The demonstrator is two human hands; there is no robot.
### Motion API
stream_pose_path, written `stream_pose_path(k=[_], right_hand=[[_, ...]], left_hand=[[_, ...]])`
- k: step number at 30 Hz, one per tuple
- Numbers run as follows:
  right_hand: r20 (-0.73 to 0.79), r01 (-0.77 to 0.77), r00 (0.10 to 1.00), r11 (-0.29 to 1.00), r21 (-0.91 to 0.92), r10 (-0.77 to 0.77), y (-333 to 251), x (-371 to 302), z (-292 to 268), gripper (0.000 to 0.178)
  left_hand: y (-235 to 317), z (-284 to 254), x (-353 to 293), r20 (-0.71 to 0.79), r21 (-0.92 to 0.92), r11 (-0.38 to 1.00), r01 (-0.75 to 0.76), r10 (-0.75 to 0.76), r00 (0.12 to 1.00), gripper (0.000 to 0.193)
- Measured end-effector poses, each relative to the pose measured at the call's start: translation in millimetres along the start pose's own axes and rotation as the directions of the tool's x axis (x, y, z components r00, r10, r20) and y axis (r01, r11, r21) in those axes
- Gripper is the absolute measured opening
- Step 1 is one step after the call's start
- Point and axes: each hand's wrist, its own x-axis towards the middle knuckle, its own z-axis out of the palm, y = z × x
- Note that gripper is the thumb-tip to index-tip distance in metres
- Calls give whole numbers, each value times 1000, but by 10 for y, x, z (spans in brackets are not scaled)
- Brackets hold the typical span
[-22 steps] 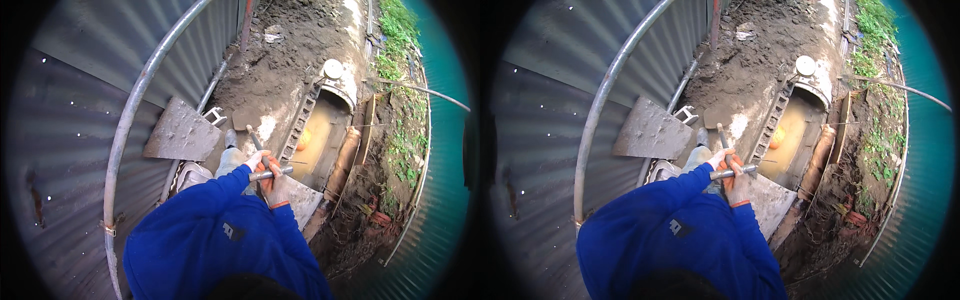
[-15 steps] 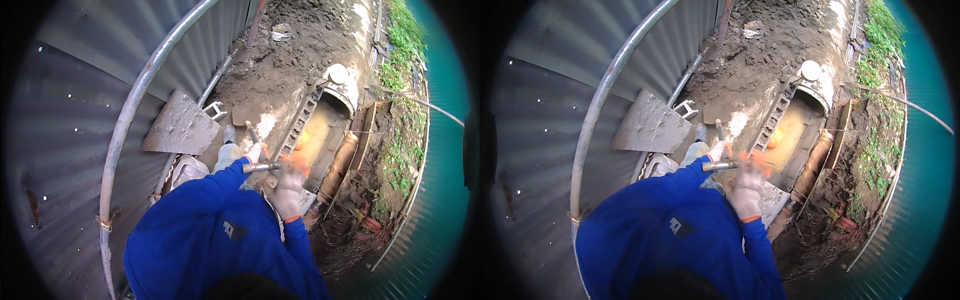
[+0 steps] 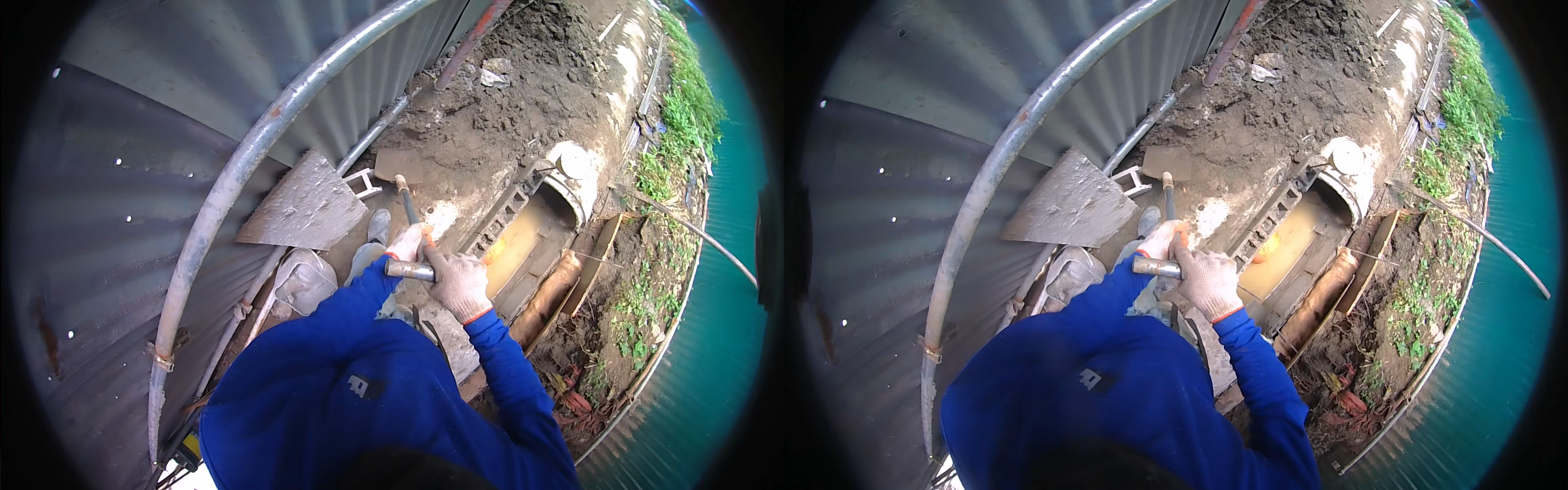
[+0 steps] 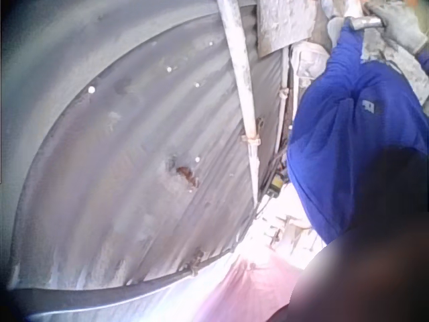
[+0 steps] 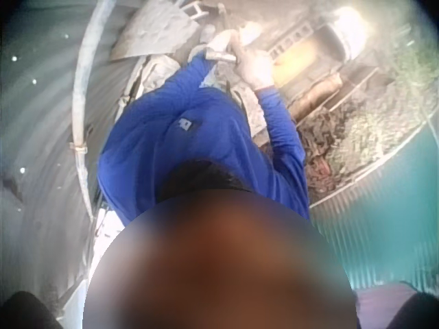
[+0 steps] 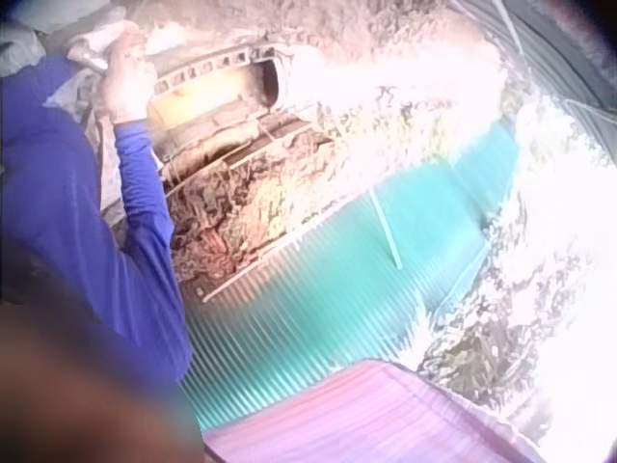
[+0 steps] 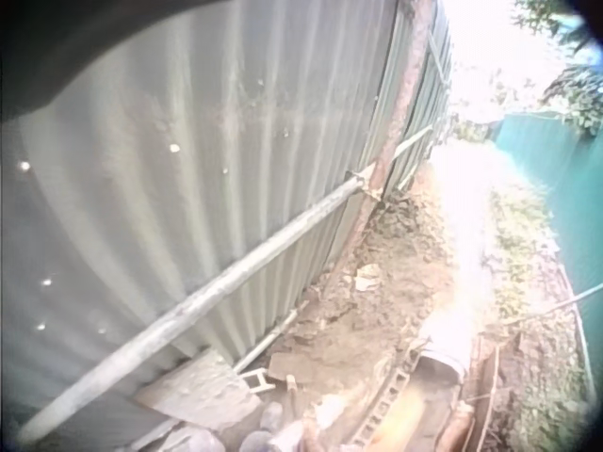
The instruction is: The person uses a shovel to dig and move soil in a narrow trench between corrugated metal walls. They repeatedly scoop soil and toss it to the side, clearing the area around a large pipe.
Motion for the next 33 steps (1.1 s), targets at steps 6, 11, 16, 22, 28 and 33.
stream_pose_path(k=[6,11,16,22,28,33], right_hand=[[-1,-4,1000,1000,21,4,116,45,18,35],[-103,14,995,997,72,-7,4,-30,124,30],[-108,-23,994,999,43,28,-179,218,72,31],[-139,17,990,996,82,-5,-315,518,-390,36],[-244,82,968,994,75,-61,-311,1077,-720,26],[-340,150,935,980,130,-98,-391,1371,-685,24]], left_hand=[[-23,-62,110,156,-414,907,81,-17,988,33],[-35,-198,-950,-334,-486,787,-380,235,913,47],[461,255,-1421,-373,-135,612,-779,697,612,45],[1082,410,-1177,-409,55,546,-836,776,480,32],[1794,383,-1014,-375,180,484,-856,838,396,30],[2132,253,-920,-470,236,496,-836,811,348,28]])
